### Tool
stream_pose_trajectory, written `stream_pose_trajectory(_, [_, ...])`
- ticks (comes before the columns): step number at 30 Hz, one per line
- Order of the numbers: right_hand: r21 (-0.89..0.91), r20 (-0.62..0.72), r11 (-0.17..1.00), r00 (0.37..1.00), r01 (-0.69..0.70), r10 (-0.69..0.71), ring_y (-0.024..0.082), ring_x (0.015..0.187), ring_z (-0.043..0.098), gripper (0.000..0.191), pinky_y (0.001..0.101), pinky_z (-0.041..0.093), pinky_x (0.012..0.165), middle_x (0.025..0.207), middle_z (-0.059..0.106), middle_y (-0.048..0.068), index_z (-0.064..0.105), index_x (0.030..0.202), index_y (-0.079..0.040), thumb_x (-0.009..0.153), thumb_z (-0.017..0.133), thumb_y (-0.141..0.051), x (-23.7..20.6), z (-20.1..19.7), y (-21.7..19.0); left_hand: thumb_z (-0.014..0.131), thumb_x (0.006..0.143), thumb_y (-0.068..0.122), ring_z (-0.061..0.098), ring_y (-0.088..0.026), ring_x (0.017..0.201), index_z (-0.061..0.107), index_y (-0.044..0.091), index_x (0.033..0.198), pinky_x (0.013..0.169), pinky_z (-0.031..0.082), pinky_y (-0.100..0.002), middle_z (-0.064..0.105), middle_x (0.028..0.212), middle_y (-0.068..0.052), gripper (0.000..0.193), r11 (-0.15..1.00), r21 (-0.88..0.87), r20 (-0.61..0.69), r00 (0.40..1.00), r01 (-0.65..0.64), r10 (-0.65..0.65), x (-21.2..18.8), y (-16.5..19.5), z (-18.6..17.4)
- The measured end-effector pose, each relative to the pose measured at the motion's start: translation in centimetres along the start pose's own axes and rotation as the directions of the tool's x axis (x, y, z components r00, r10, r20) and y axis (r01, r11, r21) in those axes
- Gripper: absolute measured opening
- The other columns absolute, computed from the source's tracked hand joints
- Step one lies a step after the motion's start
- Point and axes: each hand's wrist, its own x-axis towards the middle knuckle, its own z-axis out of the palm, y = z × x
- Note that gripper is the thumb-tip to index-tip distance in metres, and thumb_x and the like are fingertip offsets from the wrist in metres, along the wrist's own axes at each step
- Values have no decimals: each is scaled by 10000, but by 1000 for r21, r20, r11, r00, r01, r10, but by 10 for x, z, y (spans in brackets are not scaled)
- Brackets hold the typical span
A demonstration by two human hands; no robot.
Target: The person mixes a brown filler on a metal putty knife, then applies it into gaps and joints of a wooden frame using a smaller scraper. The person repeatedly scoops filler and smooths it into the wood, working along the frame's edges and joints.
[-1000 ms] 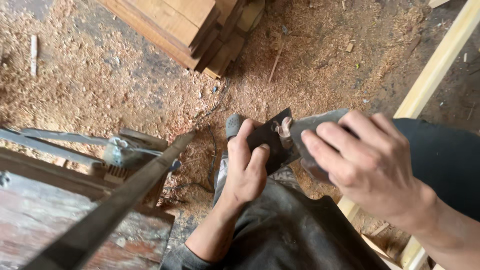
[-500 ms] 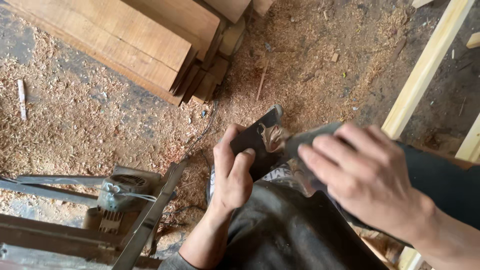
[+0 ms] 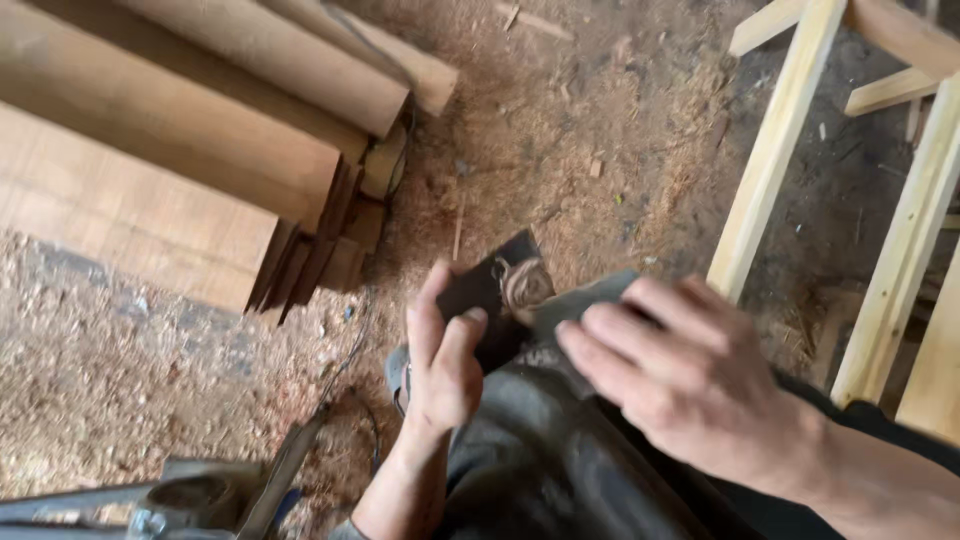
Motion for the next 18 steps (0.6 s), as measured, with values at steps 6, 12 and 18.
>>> stream_pose_trajectory(6, [18,-80,997,994,-73,74,158,785,590,139,327,519,652,893,697,25,784,996,-80,872,807,-141,-11,-9,86,526,880,84,550,-148,864,582,-27,1197,767,485,-319,626,950,-113,341,645,-508,335,821,570,-462,59,-4,80])
stream_pose_trajectory(12, [33,-69,980,978,-194,196,170,780,580,213,349,528,671,900,698,19,784,1016,-85,804,788,-91,-15,-18,169,525,932,72,556,-180,1049,518,-55,1306,914,479,-344,578,1194,-139,396,761,-474,332,890,443,-311,117,-10,151])
stream_pose_trajectory(18, [25,-68,957,955,-288,289,161,809,588,206,315,516,652,924,702,29,789,1042,-93,839,795,-62,0,-6,264,548,885,96,552,-154,910,608,-19,1160,797,456,-326,617,958,-97,303,740,-356,522,779,570,-349,193,-35,220])
